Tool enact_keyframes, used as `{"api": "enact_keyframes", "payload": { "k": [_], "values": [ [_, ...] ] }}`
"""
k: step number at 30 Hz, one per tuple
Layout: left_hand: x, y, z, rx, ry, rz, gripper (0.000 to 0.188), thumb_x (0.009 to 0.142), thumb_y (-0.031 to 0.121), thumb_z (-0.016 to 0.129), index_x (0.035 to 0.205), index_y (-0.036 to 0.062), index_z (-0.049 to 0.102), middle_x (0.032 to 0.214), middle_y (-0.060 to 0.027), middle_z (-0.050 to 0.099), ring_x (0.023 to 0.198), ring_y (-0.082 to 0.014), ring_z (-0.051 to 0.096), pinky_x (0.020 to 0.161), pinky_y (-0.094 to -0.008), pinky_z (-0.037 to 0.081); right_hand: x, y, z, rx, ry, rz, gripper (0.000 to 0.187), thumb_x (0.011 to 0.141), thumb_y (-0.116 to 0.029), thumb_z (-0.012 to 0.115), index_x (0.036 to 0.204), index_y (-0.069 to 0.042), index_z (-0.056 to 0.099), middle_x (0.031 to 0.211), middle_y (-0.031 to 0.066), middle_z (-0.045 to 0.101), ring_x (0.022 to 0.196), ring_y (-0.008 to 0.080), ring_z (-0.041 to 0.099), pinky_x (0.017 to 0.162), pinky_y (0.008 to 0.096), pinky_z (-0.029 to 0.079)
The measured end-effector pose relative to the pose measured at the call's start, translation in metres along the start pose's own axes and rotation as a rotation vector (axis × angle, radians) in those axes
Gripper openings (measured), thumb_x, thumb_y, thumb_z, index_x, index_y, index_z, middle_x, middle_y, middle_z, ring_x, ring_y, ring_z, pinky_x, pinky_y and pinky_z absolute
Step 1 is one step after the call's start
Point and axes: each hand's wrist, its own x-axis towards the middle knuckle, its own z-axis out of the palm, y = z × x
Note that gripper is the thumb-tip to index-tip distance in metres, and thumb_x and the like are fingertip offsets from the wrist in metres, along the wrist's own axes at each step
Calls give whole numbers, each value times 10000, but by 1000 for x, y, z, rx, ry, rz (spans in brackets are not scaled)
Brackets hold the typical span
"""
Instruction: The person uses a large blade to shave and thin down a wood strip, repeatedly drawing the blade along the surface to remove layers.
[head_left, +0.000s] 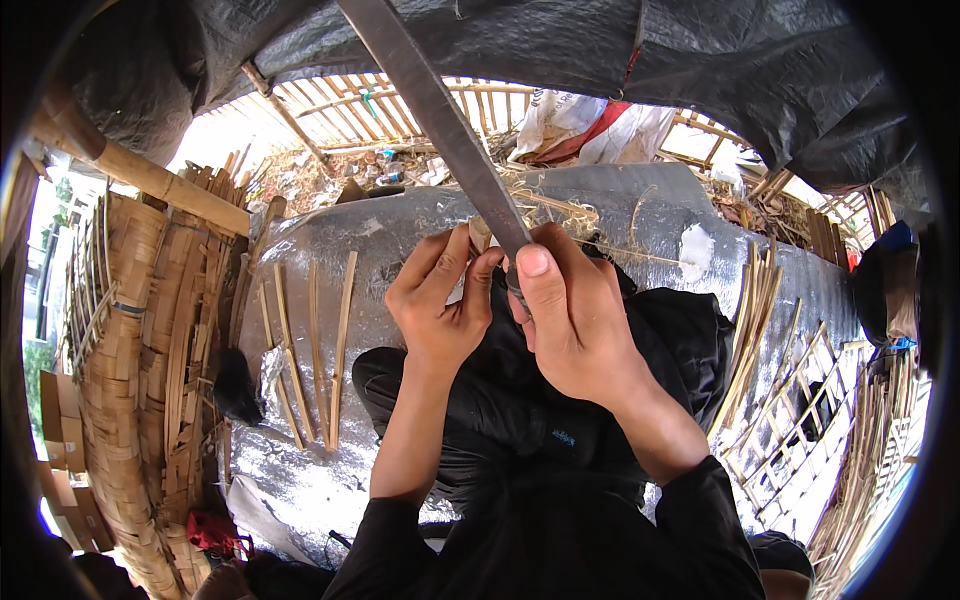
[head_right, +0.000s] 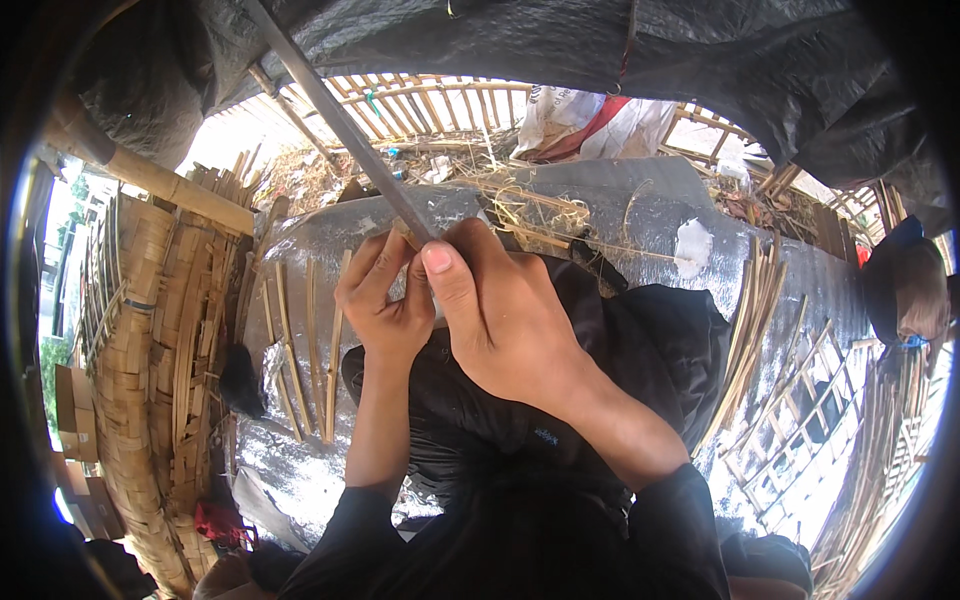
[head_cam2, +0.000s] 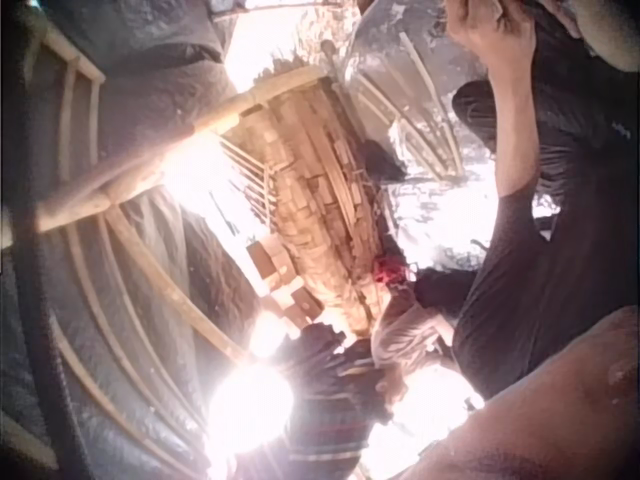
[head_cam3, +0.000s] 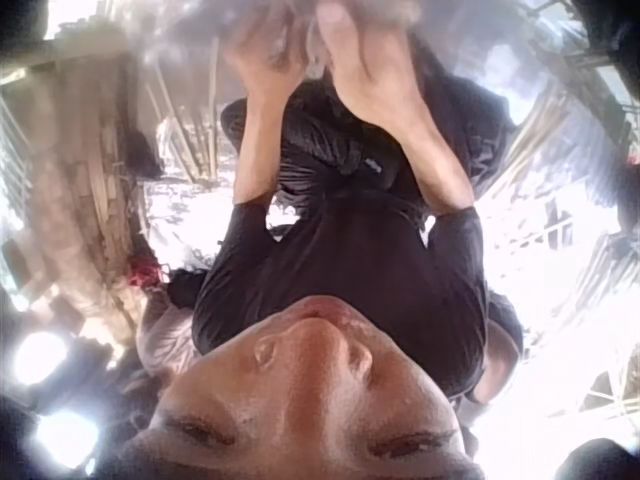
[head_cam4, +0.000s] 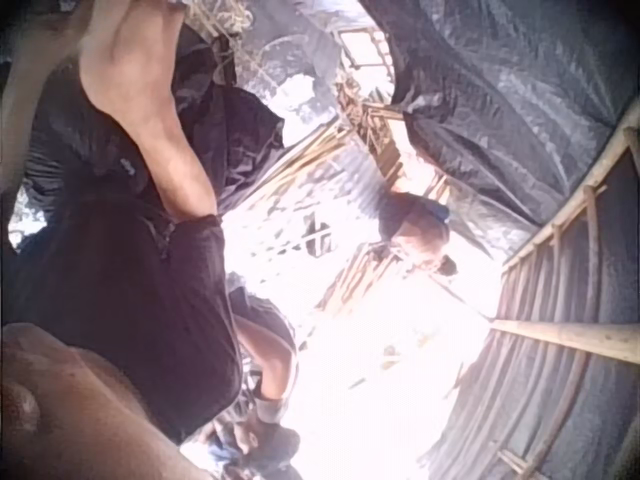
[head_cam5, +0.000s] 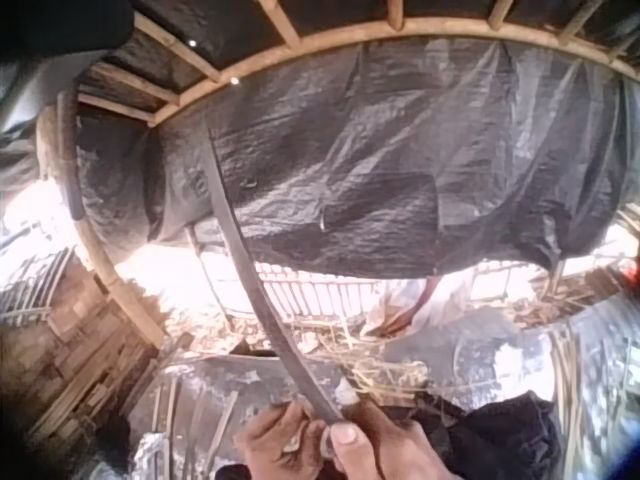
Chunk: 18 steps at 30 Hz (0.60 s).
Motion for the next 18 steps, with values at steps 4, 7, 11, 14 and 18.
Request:
{"api": "enact_keyframes", "payload": {
  "k": [4, 7, 11, 14, 18],
  "values": [
    [-4, -3, -1, -78, -25, -50, 286, 816, 20, 823, 1074, -58, 726, 868, -141, 703, 716, -235, 689, 650, -303, 533, -4, 3, 6, -143, 52, -126, 341, 1079, -286, 508, 1008, 45, 540, 652, 224, 611, 614, 434, 657, 547, 456, 503],
    [-7, -6, -5, -124, -53, -55, 297, 817, 27, 823, 1084, -57, 723, 888, -140, 707, 736, -227, 692, 668, -299, 534, -6, 6, 7, -219, 48, -158, 352, 1070, -291, 519, 987, 51, 511, 616, 227, 593, 564, 448, 633, 496, 486, 486],
    [-11, -8, -6, -152, -36, -63, 299, 822, 24, 817, 1093, -56, 718, 906, -140, 711, 733, -221, 690, 671, -292, 530, -6, 0, 8, -238, 30, -111, 357, 1069, -284, 515, 946, 51, 509, 596, 230, 580, 537, 452, 620, 473, 506, 480],
    [-9, -9, -8, -151, -40, -116, 295, 825, 28, 809, 1095, -52, 721, 911, -147, 710, 730, -226, 688, 672, -298, 532, 1, -1, 9, -279, 49, -147, 367, 1072, -280, 506, 902, 44, 515, 573, 229, 567, 536, 455, 618, 474, 512, 484],
    [-10, -20, -1, -286, -30, -167, 418, 796, 90, 826, 1170, -30, 683, 1009, -123, 708, 893, -216, 683, 784, -330, 519, 13, -5, 3, -285, 48, -129, 386, 1075, -280, 502, 866, 44, 523, 586, 237, 588, 559, 451, 639, 489, 498, 495]
  ]
}}
